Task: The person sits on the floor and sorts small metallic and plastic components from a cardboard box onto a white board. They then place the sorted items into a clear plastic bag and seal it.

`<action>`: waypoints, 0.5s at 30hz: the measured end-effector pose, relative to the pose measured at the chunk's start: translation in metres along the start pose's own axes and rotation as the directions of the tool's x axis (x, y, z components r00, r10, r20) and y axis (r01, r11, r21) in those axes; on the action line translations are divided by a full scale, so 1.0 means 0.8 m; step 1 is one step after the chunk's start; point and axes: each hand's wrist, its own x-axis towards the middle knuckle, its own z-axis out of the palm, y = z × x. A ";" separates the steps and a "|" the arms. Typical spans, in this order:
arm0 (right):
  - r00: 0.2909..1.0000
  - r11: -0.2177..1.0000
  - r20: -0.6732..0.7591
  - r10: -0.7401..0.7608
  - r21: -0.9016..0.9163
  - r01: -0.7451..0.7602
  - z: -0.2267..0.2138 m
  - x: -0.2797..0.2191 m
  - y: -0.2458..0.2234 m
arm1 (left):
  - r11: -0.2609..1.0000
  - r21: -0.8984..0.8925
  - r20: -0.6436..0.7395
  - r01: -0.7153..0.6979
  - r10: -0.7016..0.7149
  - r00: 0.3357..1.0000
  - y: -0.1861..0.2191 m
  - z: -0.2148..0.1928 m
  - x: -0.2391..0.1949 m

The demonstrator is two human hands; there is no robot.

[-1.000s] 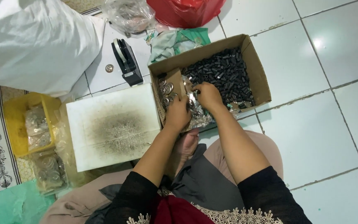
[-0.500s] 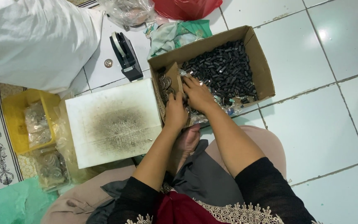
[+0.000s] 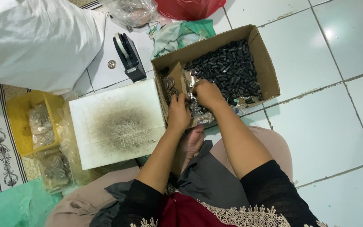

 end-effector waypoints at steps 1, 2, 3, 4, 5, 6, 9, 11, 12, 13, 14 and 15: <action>1.000 1.000 0.001 0.001 0.000 -0.001 -0.015 -0.006 0.001 | 1.000 -0.001 0.001 0.001 -0.001 1.000 0.002 -0.002 -0.001; 0.997 0.995 -0.077 -0.001 0.101 0.009 -0.030 -0.011 0.001 | 1.000 -0.001 0.002 0.010 -0.010 1.000 0.004 -0.004 -0.001; 0.988 0.979 -0.155 0.006 0.200 0.026 -0.045 -0.015 0.002 | 1.000 -0.002 0.003 0.019 -0.019 1.000 0.006 -0.006 -0.002; 0.988 0.980 -0.153 0.003 0.199 0.028 -0.044 -0.012 0.007 | 1.000 -0.003 0.002 0.021 -0.021 1.000 0.003 -0.003 -0.001; 0.977 0.971 -0.215 0.011 0.234 0.041 -0.042 -0.009 0.012 | 1.000 -0.004 -0.008 0.012 -0.012 1.000 0.000 -0.001 0.000; 0.961 0.962 -0.274 0.023 0.268 0.053 -0.040 -0.008 0.017 | 1.000 -0.005 -0.016 0.002 -0.002 1.000 -0.003 0.003 0.000; 0.953 0.983 -0.300 -0.046 0.156 0.097 -0.034 -0.010 -0.003 | 1.000 -0.003 -0.028 0.000 -0.001 1.000 0.001 0.001 -0.002; 0.967 0.992 -0.250 -0.050 0.099 0.077 -0.039 -0.016 -0.016 | 1.000 0.009 -0.022 0.008 -0.008 1.000 0.001 0.002 0.000; 0.978 0.997 -0.202 -0.055 0.037 0.064 -0.043 -0.018 -0.024 | 1.000 0.020 -0.021 0.014 -0.013 1.000 0.001 0.002 0.002; 0.978 0.997 -0.202 -0.058 0.038 0.066 -0.026 -0.011 -0.018 | 1.000 0.021 -0.022 0.016 -0.015 1.000 -0.002 0.005 0.001; 0.978 0.999 -0.206 -0.043 0.000 0.044 -0.011 -0.004 -0.011 | 1.000 0.028 -0.026 0.010 -0.009 1.000 -0.005 0.008 0.002; 0.977 0.999 -0.211 -0.028 -0.037 0.021 0.004 0.003 -0.005 | 0.999 0.035 -0.030 0.004 -0.003 1.000 -0.007 0.010 0.003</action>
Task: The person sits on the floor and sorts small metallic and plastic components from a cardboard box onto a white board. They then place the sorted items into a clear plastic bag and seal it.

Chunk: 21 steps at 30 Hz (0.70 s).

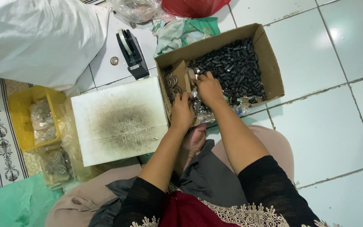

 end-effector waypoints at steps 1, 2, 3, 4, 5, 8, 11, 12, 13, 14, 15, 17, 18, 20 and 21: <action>1.000 1.000 -0.002 -0.004 0.000 0.004 0.007 0.002 0.004 | 1.000 0.000 -0.004 0.001 -0.001 1.000 0.002 -0.002 -0.001; 0.999 1.000 -0.032 -0.008 0.003 0.008 0.015 0.003 0.008 | 1.000 -0.010 -0.006 0.003 -0.003 1.000 0.003 -0.003 -0.002; 0.998 1.000 -0.060 -0.011 0.008 0.011 0.023 0.003 0.013 | 1.000 -0.020 -0.005 0.006 -0.006 1.000 0.005 -0.004 -0.005; 0.998 1.000 -0.060 -0.013 0.009 0.013 0.018 0.002 0.010 | 1.000 -0.019 -0.007 0.008 -0.008 1.000 0.002 -0.001 -0.004; 0.998 1.000 -0.060 0.005 0.017 -0.004 0.013 0.000 0.008 | 1.000 -0.022 -0.015 0.002 -0.002 1.000 0.000 0.001 -0.003; 0.997 0.997 -0.038 0.069 0.040 -0.068 0.012 -0.002 0.010 | 1.000 -0.023 -0.028 0.001 -0.002 1.000 0.001 -0.001 -0.004; 0.991 0.990 -0.010 0.133 0.050 -0.133 0.004 -0.002 0.014 | 1.000 -0.008 -0.045 0.002 -0.002 0.999 -0.001 0.003 -0.004; 0.988 0.987 -0.004 0.153 0.047 -0.152 -0.001 -0.002 0.016 | 1.000 0.008 -0.056 -0.002 0.003 0.998 -0.003 0.006 -0.003; 0.988 0.987 -0.004 0.156 0.047 -0.155 -0.011 -0.004 0.009 | 1.000 0.008 -0.054 -0.004 0.005 0.999 -0.003 0.005 -0.003; 0.991 0.991 -0.063 0.116 0.073 -0.111 -0.021 -0.006 0.002 | 1.000 0.009 -0.060 0.002 -0.001 0.998 -0.003 0.005 -0.002; 0.990 0.993 -0.119 0.078 0.097 -0.067 -0.030 -0.010 -0.004 | 1.000 0.010 -0.063 0.010 -0.009 0.998 -0.002 0.006 -0.003; 0.988 0.995 -0.134 0.076 0.079 -0.066 -0.035 -0.011 -0.009 | 1.000 0.022 -0.063 0.009 -0.008 0.998 -0.003 0.007 -0.001; 0.986 0.996 -0.151 0.069 0.061 -0.060 -0.038 -0.011 -0.012 | 0.999 0.034 -0.066 0.010 -0.007 0.998 -0.003 0.006 0.000; 0.985 0.998 -0.159 0.061 0.042 -0.055 -0.024 -0.010 -0.010 | 1.000 0.026 -0.060 0.011 -0.009 0.998 0.002 0.002 -0.001; 0.985 0.999 -0.167 0.050 0.021 -0.047 -0.018 -0.010 -0.009 | 1.000 0.016 -0.056 0.015 -0.014 0.998 0.004 0.000 -0.003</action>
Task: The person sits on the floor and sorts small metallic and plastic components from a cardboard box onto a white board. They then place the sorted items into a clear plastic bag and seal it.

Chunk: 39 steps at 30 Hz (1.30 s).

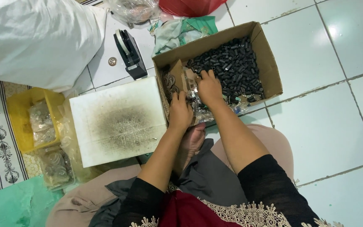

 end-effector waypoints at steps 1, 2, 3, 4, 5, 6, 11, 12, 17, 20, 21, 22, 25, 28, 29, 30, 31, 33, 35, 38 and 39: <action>1.000 1.000 0.001 0.001 0.000 -0.001 0.007 -0.001 0.002 | 1.000 0.000 0.002 0.000 0.000 1.000 0.000 0.001 -0.001; 1.000 0.999 -0.008 0.008 -0.052 -0.009 0.014 -0.001 0.005 | 1.000 -0.002 0.003 0.004 -0.004 1.000 0.000 0.001 -0.001; 1.000 0.995 -0.017 0.015 -0.103 -0.017 0.020 -0.001 0.007 | 1.000 -0.004 0.005 0.008 -0.008 1.000 -0.001 0.001 -0.001; 1.000 0.995 -0.016 0.015 -0.103 -0.017 0.022 0.001 0.009 | 1.000 -0.004 0.006 0.009 -0.009 1.000 0.000 0.000 -0.001; 1.000 0.997 0.014 0.010 -0.080 -0.008 0.024 0.003 0.010 | 1.000 -0.014 0.016 0.010 -0.010 1.000 0.000 -0.002 -0.002; 0.999 0.998 0.044 0.004 -0.058 -0.002 0.026 0.004 0.012 | 1.000 -0.025 0.028 0.010 -0.010 1.000 0.001 -0.003 -0.002; 0.867 0.993 0.487 -0.109 0.082 0.079 -0.027 0.007 -0.028 | 0.998 -0.054 0.023 0.015 -0.013 1.000 0.000 -0.003 0.003; 0.835 0.994 0.541 -0.096 0.101 0.049 0.003 0.003 -0.018 | 0.998 -0.061 0.033 0.017 -0.015 0.999 0.001 -0.003 0.001; 0.829 0.998 0.557 -0.055 0.035 0.043 0.001 -0.002 -0.012 | 1.000 -0.022 0.045 -0.022 0.023 0.999 -0.002 -0.002 0.003; 0.838 0.999 0.545 -0.011 -0.027 0.031 0.021 -0.002 0.012 | 0.999 0.003 0.054 -0.034 0.034 0.998 -0.001 -0.001 0.002; 0.852 0.999 0.523 0.019 -0.050 0.009 0.032 -0.001 0.023 | 0.999 0.006 0.056 -0.032 0.031 0.998 0.001 -0.002 0.003; 0.853 0.999 0.521 0.019 -0.050 0.009 0.021 -0.003 0.021 | 0.999 0.007 0.055 -0.033 0.032 0.998 0.001 -0.001 0.002; 0.863 1.000 0.504 0.026 0.001 -0.031 -0.022 -0.005 0.006 | 0.999 0.024 0.037 -0.027 0.026 0.999 0.004 -0.001 0.002; 0.885 0.989 0.461 -0.060 0.145 -0.008 -0.082 -0.006 -0.023 | 0.998 0.060 -0.007 -0.033 0.034 0.999 0.008 -0.001 0.001; 0.889 0.984 0.447 -0.103 0.176 0.026 -0.100 -0.007 -0.034 | 0.998 0.048 -0.008 -0.045 0.046 0.999 0.007 -0.001 0.002; 0.890 0.976 0.432 -0.146 0.209 0.059 -0.117 -0.011 -0.045 | 0.998 0.038 -0.006 -0.056 0.056 0.998 0.005 -0.001 0.000; 0.890 0.976 0.432 -0.147 0.212 0.059 -0.094 -0.009 -0.040 | 0.998 0.041 -0.006 -0.055 0.055 0.998 0.005 -0.001 0.000; 0.868 0.974 0.456 -0.196 0.194 0.118 -0.047 -0.008 -0.028 | 0.996 0.056 -0.014 -0.067 0.068 0.998 0.007 0.000 0.001; 0.857 0.981 0.485 -0.175 0.157 0.111 -0.046 -0.010 -0.031 | 0.996 0.048 -0.005 -0.071 0.072 0.997 0.009 -0.001 0.000; 0.848 0.993 0.517 -0.115 0.071 0.091 0.006 -0.011 -0.007 | 0.994 0.067 0.019 -0.089 0.088 0.996 0.021 -0.013 -0.001; 0.849 0.997 0.523 -0.072 0.024 0.070 0.033 -0.013 0.005 | 0.990 0.093 0.041 -0.102 0.098 0.994 0.026 -0.018 -0.003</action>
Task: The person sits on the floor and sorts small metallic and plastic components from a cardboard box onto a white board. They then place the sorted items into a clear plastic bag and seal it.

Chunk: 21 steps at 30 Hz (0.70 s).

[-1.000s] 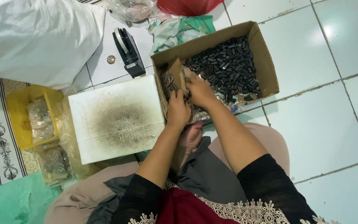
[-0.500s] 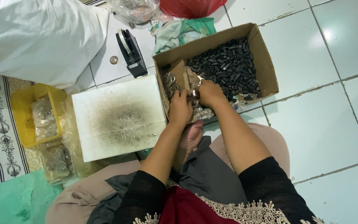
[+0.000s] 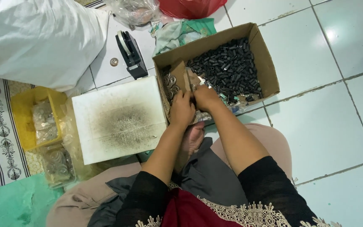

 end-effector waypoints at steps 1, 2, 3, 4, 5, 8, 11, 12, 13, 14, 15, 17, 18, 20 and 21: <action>1.000 1.000 0.000 0.002 0.000 -0.002 -0.010 -0.003 0.002 | 1.000 -0.001 0.001 -0.001 0.001 1.000 -0.001 0.002 0.001; 0.999 0.997 -0.001 0.050 0.061 -0.050 -0.021 -0.006 0.004 | 0.999 0.038 0.041 -0.011 0.010 0.999 -0.002 0.004 0.002; 0.995 0.988 0.000 0.097 0.122 -0.096 -0.032 -0.007 0.005 | 0.997 0.077 0.080 -0.022 0.016 0.997 -0.003 0.006 0.005; 0.995 0.988 -0.001 0.097 0.120 -0.096 -0.066 -0.028 0.004 | 0.997 0.076 0.079 -0.023 0.017 0.997 0.006 -0.004 0.003; 0.993 0.964 -0.032 0.113 0.246 -0.102 -0.100 -0.050 0.003 | 0.994 0.091 0.086 -0.067 0.059 0.995 0.016 -0.014 0.000; 0.972 0.907 -0.086 0.217 0.385 -0.168 -0.127 -0.076 0.028 | 0.982 0.128 0.085 -0.143 0.133 0.988 0.003 0.002 0.005; 0.936 0.866 -0.091 0.339 0.418 -0.273 -0.121 -0.082 0.044 | 0.963 0.165 0.090 -0.213 0.200 0.976 -0.015 0.026 0.014; 0.927 0.848 -0.063 0.370 0.430 -0.310 -0.120 -0.083 0.044 | 0.955 0.176 0.103 -0.240 0.225 0.969 -0.018 0.031 0.017; 0.927 0.848 -0.064 0.370 0.429 -0.309 -0.118 -0.083 0.039 | 0.955 0.176 0.103 -0.240 0.225 0.969 -0.017 0.031 0.017; 0.925 0.855 -0.067 0.374 0.413 -0.315 -0.116 -0.082 0.034 | 0.950 0.179 0.131 -0.254 0.233 0.964 -0.016 0.031 0.018; 0.924 0.860 -0.071 0.377 0.396 -0.320 -0.114 -0.080 0.029 | 0.946 0.183 0.160 -0.267 0.240 0.958 -0.015 0.030 0.019; 0.928 0.879 -0.071 0.366 0.355 -0.320 -0.101 -0.077 0.025 | 0.944 0.181 0.158 -0.275 0.248 0.956 -0.010 0.024 0.020; 0.932 0.895 -0.069 0.356 0.313 -0.319 -0.094 -0.075 0.023 | 0.942 0.179 0.157 -0.283 0.256 0.954 -0.008 0.020 0.021; 0.936 0.914 -0.110 0.334 0.279 -0.294 -0.106 -0.081 0.006 | 0.941 0.205 0.143 -0.268 0.242 0.960 -0.024 0.045 0.033; 0.938 0.930 -0.148 0.312 0.249 -0.270 -0.112 -0.084 -0.003 | 0.939 0.233 0.134 -0.254 0.228 0.964 -0.033 0.059 0.039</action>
